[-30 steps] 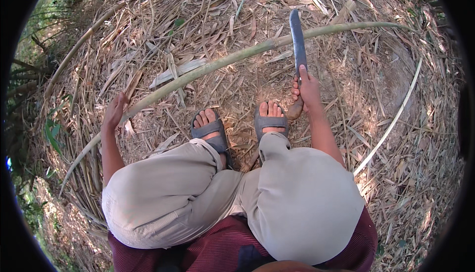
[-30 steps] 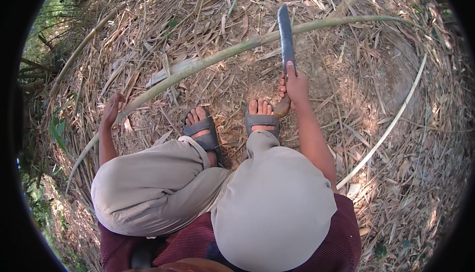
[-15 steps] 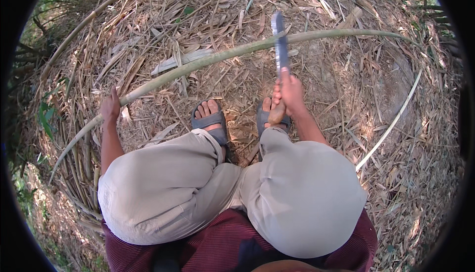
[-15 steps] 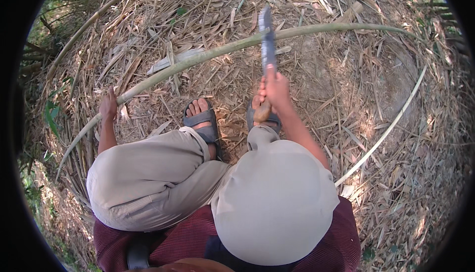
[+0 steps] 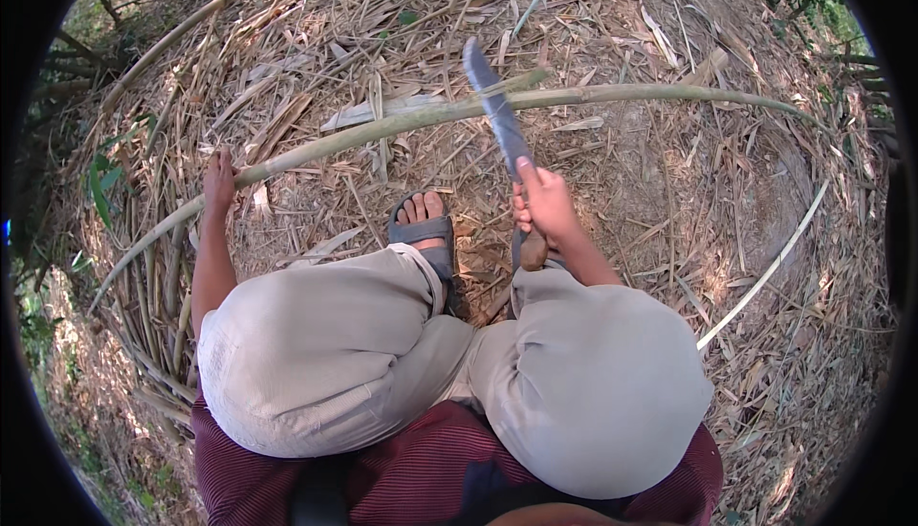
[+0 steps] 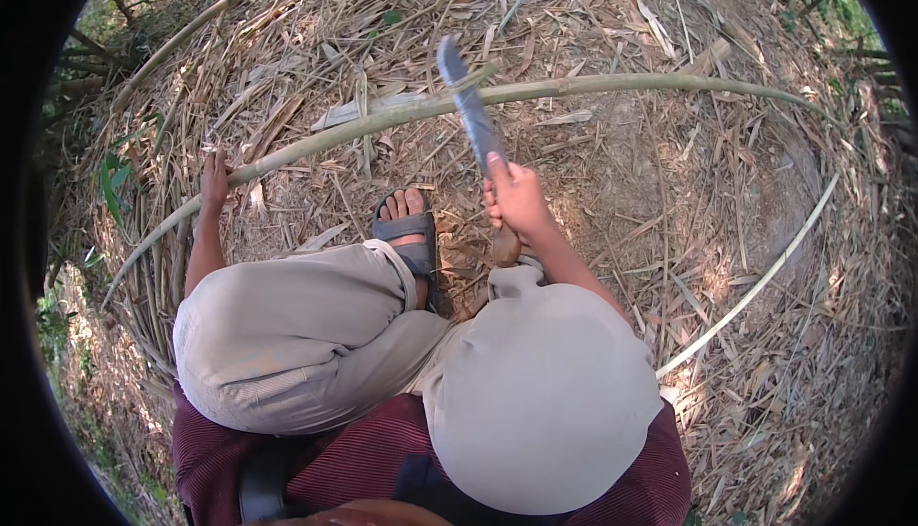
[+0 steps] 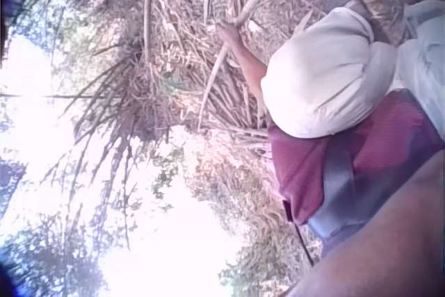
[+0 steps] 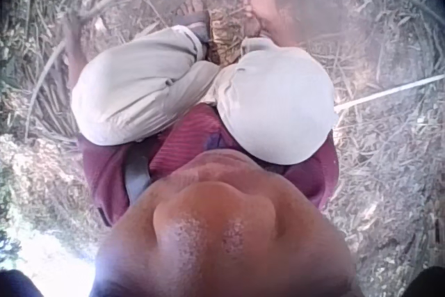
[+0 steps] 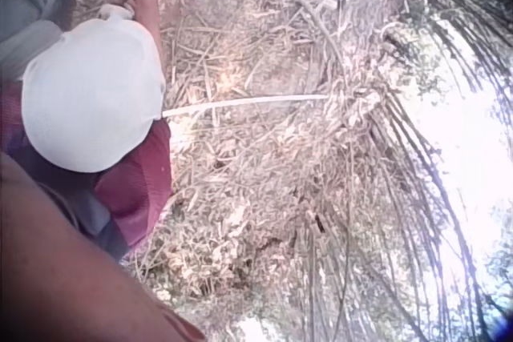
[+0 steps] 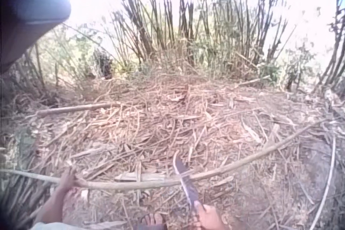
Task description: The person shaves a long bamboo stalk with a large knife while sitting on the ground, scraping along the surface to smooth it.
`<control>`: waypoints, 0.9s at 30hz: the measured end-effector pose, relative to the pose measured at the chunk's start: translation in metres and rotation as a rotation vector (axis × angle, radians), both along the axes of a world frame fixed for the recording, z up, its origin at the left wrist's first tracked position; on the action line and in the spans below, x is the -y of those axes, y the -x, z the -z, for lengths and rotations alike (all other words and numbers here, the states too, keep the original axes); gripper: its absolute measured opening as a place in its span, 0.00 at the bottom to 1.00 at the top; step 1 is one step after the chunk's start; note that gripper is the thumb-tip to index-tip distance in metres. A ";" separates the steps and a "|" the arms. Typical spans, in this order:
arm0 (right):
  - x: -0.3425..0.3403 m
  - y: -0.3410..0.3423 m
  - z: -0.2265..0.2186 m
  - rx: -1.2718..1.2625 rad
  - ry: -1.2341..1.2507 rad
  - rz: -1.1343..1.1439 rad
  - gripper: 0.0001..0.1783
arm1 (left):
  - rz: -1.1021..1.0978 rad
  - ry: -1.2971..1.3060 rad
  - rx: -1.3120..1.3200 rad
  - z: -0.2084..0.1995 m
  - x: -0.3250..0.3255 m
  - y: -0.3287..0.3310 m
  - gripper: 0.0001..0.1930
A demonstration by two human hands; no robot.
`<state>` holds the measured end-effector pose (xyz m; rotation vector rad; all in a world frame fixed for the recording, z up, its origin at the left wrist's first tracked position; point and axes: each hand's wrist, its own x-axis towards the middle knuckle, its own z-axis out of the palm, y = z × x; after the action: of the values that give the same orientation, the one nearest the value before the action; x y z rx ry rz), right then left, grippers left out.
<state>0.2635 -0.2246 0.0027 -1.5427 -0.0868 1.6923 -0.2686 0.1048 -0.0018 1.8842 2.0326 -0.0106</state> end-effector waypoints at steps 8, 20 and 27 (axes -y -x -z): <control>-0.017 0.040 0.012 0.143 -0.107 -0.294 0.26 | 0.189 -0.205 0.027 -0.039 0.072 0.040 0.15; -0.043 0.081 -0.006 0.141 -0.198 -0.625 0.26 | -0.159 -0.570 0.332 -0.121 0.158 0.010 0.11; -0.053 0.057 0.001 0.083 -0.096 -0.259 0.26 | -0.197 -0.612 0.654 -0.270 0.236 -0.110 0.13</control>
<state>0.2068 -0.1712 0.0013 -1.5818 -0.4211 1.7934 -0.1584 -0.1315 0.2680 1.6424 1.8302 1.2274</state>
